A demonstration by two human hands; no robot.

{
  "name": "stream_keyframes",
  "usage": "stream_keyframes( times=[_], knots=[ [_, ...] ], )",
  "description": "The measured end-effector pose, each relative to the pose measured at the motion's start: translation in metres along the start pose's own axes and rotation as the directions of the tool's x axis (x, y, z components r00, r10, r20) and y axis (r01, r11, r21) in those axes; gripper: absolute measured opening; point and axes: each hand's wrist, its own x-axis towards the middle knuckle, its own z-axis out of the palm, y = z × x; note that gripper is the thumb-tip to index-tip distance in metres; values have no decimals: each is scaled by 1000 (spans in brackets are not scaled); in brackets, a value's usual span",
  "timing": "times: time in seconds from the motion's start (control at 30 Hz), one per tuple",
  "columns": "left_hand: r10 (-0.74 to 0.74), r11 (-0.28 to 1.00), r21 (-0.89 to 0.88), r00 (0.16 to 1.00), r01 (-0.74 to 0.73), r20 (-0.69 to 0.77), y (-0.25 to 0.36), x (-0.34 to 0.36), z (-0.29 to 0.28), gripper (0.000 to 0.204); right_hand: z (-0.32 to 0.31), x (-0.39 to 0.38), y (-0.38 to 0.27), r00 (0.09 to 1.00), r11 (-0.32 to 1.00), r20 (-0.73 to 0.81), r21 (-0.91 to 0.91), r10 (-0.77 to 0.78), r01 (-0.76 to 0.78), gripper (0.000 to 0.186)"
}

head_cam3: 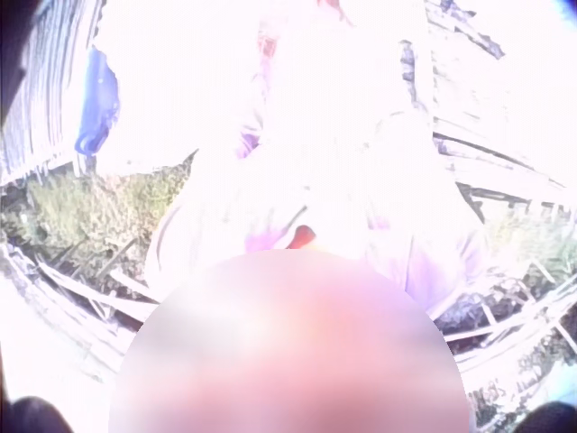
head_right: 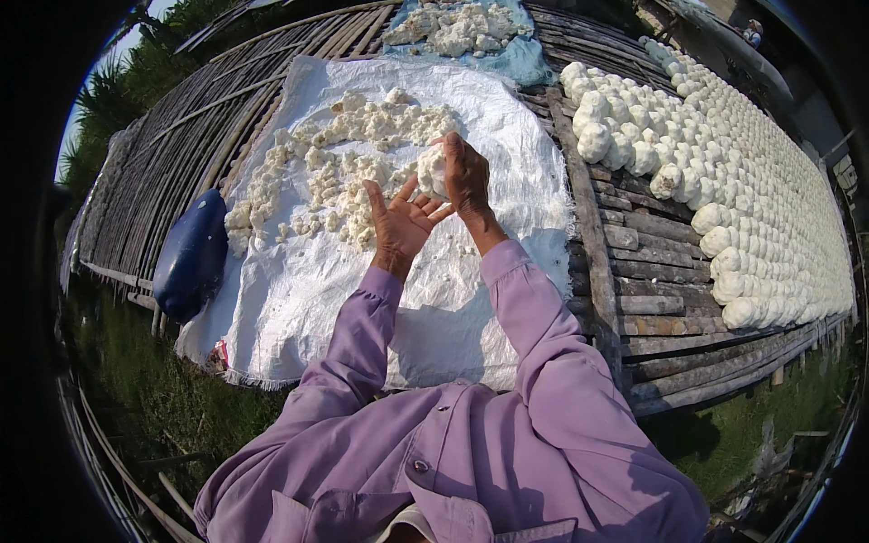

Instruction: The person repeatedly scoops portions of white dough from a large pile on a white sack, rolls them into uniform balls between both hands, and places them in neat rows on a bamboo rack. The process continues throughout the clip with consistent hand motions and growing rows of shaped dough.

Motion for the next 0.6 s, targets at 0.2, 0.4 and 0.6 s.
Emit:
stream_keyframes(
  times=[0.2,0.4,0.6],
  knots=[
    [37,999,14,994,-35,-107,-46,21,19,97,-59,8,-53,966,915,218,-347,-136,207,53],
    [-49,973,228,999,47,3,-83,24,58,105,-98,-1,-39,928,662,252,-650,-275,373,42],
    [-148,987,75,985,142,93,-114,34,68,115,-141,-11,-33,847,725,25,-504,-531,469,62]
  ],
)
